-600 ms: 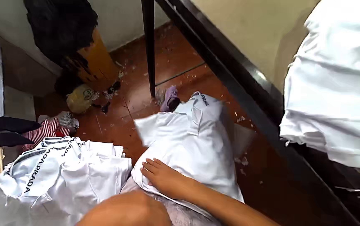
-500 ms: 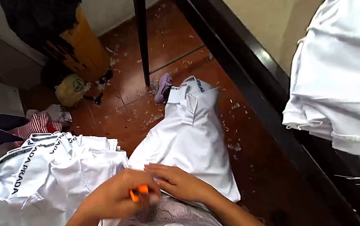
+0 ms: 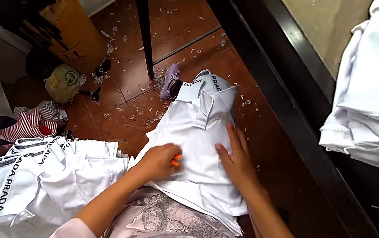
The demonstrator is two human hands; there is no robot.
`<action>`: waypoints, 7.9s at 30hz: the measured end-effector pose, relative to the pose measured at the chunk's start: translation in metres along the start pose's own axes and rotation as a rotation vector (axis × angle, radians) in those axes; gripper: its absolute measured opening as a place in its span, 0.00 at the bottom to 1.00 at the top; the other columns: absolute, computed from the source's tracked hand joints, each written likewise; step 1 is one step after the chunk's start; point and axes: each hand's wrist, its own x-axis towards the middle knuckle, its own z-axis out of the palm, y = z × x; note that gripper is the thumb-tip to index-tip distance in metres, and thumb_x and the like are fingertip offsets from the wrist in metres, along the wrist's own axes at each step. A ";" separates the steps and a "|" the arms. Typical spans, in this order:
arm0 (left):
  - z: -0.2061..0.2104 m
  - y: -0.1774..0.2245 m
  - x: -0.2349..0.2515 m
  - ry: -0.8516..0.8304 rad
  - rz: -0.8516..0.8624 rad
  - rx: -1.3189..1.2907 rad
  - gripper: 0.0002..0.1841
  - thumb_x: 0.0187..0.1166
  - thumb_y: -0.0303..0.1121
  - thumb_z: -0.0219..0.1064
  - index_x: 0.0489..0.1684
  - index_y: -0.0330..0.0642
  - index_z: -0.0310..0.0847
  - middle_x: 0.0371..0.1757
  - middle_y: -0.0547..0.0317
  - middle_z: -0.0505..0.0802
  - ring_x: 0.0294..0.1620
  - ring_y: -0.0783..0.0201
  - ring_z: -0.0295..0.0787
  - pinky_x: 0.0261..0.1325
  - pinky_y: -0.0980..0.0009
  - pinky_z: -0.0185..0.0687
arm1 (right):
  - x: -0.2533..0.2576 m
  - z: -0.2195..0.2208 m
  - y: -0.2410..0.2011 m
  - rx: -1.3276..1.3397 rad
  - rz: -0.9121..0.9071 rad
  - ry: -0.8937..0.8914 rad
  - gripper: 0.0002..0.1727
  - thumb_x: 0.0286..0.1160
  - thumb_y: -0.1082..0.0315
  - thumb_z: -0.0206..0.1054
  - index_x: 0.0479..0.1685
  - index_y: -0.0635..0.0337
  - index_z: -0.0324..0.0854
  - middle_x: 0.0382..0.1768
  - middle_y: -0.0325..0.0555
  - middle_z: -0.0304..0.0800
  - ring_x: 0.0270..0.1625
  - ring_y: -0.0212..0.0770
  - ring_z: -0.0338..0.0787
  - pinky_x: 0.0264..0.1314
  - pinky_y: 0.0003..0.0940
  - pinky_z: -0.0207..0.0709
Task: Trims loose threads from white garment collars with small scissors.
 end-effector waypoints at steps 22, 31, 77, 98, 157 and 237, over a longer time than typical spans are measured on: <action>-0.007 0.008 0.032 0.288 0.326 -0.095 0.14 0.74 0.28 0.67 0.53 0.35 0.91 0.34 0.52 0.91 0.33 0.59 0.89 0.37 0.60 0.87 | 0.032 0.010 -0.025 -0.131 -0.143 0.201 0.24 0.87 0.53 0.61 0.72 0.57 0.85 0.68 0.68 0.80 0.67 0.67 0.79 0.70 0.58 0.69; 0.009 0.000 0.114 0.561 0.238 -0.270 0.17 0.73 0.30 0.76 0.59 0.34 0.90 0.43 0.49 0.94 0.38 0.65 0.87 0.46 0.70 0.82 | 0.024 0.004 -0.021 -0.019 -0.132 0.265 0.16 0.83 0.63 0.67 0.58 0.68 0.86 0.57 0.63 0.87 0.63 0.57 0.85 0.69 0.47 0.74; -0.027 0.009 0.107 0.419 0.339 0.188 0.16 0.76 0.38 0.73 0.54 0.37 0.92 0.42 0.47 0.93 0.45 0.52 0.91 0.44 0.59 0.82 | 0.072 -0.010 -0.028 0.002 -0.157 0.220 0.09 0.87 0.76 0.58 0.42 0.71 0.83 0.50 0.61 0.83 0.59 0.42 0.82 0.63 0.25 0.71; -0.031 0.020 0.119 0.412 0.393 0.393 0.14 0.85 0.40 0.65 0.52 0.41 0.94 0.39 0.51 0.94 0.38 0.53 0.90 0.35 0.60 0.75 | 0.071 -0.011 -0.027 0.125 -0.123 0.232 0.10 0.88 0.74 0.57 0.41 0.69 0.82 0.52 0.57 0.86 0.61 0.35 0.84 0.65 0.23 0.74; -0.025 0.004 0.118 0.408 0.281 -0.007 0.24 0.76 0.41 0.74 0.61 0.30 0.81 0.42 0.50 0.91 0.46 0.57 0.87 0.53 0.60 0.80 | 0.074 -0.020 -0.021 0.183 -0.197 0.183 0.07 0.77 0.74 0.64 0.38 0.72 0.83 0.56 0.60 0.90 0.46 0.27 0.90 0.44 0.16 0.81; -0.036 0.016 0.132 0.528 0.333 0.019 0.05 0.71 0.26 0.71 0.37 0.34 0.91 0.39 0.46 0.92 0.39 0.52 0.91 0.37 0.56 0.85 | 0.079 -0.043 -0.032 0.477 0.006 0.106 0.12 0.94 0.58 0.50 0.50 0.50 0.79 0.35 0.15 0.83 0.34 0.11 0.82 0.38 0.10 0.78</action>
